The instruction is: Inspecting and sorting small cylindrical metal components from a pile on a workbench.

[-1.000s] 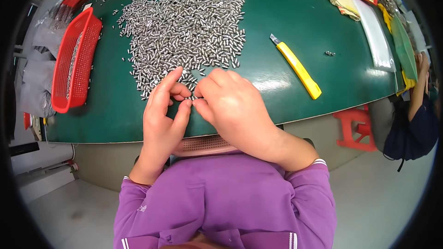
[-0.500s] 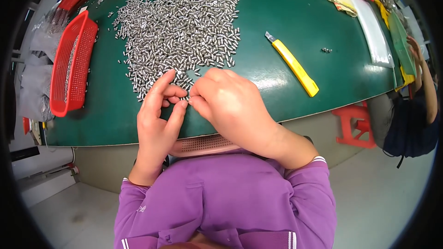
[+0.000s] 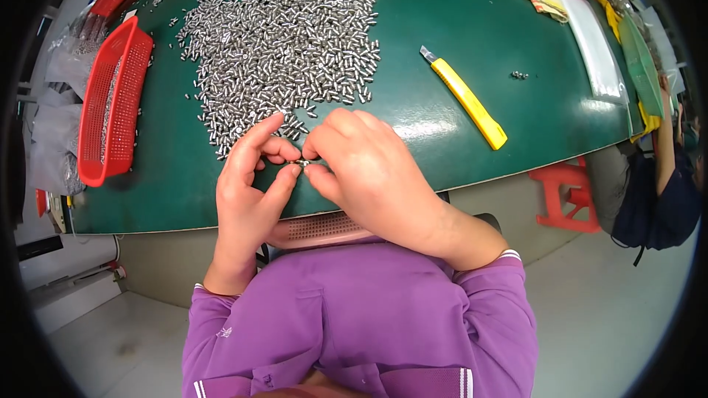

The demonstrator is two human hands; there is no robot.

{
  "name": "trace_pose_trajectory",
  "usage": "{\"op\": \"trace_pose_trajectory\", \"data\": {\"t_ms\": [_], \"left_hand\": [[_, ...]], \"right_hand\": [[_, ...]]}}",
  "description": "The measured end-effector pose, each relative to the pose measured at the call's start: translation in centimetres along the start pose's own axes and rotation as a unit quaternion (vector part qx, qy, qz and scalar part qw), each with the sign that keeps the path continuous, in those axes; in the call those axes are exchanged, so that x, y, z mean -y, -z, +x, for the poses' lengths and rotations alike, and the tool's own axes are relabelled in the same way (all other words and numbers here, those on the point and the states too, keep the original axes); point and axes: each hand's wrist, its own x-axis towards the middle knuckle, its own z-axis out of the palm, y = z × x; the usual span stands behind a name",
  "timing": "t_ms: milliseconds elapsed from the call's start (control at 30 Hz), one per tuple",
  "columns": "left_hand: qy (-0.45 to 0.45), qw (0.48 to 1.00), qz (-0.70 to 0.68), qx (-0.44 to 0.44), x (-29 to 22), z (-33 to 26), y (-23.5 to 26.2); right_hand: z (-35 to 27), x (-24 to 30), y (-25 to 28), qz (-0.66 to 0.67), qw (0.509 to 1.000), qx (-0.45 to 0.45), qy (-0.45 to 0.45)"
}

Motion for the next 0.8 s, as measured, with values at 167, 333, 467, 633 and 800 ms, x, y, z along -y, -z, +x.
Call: {"op": "trace_pose_trajectory", "data": {"t_ms": [167, 333, 467, 633, 800], "left_hand": [[-0.005, 0.999, -0.037, 0.001, 0.20, 0.02, -0.07], [0.008, 1.000, -0.026, -0.002, -0.35, 0.02, 0.00], [0.011, 1.000, -0.023, 0.001, -0.21, -0.07, 0.00], [0.015, 1.000, -0.016, 0.007, -0.42, 0.07, 0.21], [0.017, 1.000, -0.010, 0.008, -0.33, 0.02, 0.27]], "right_hand": [[-0.02, -0.19, -0.20, -0.005, 1.000, 0.014, 0.007], [-0.06, -0.14, -0.52, -0.025, 1.000, 0.004, 0.009], [0.25, 0.44, -0.51, -0.046, 0.999, 0.001, -0.007], [0.29, 0.42, -0.35, -0.043, 0.999, 0.003, 0.002], [0.41, 0.14, -0.40, -0.027, 0.999, 0.015, 0.011]]}}
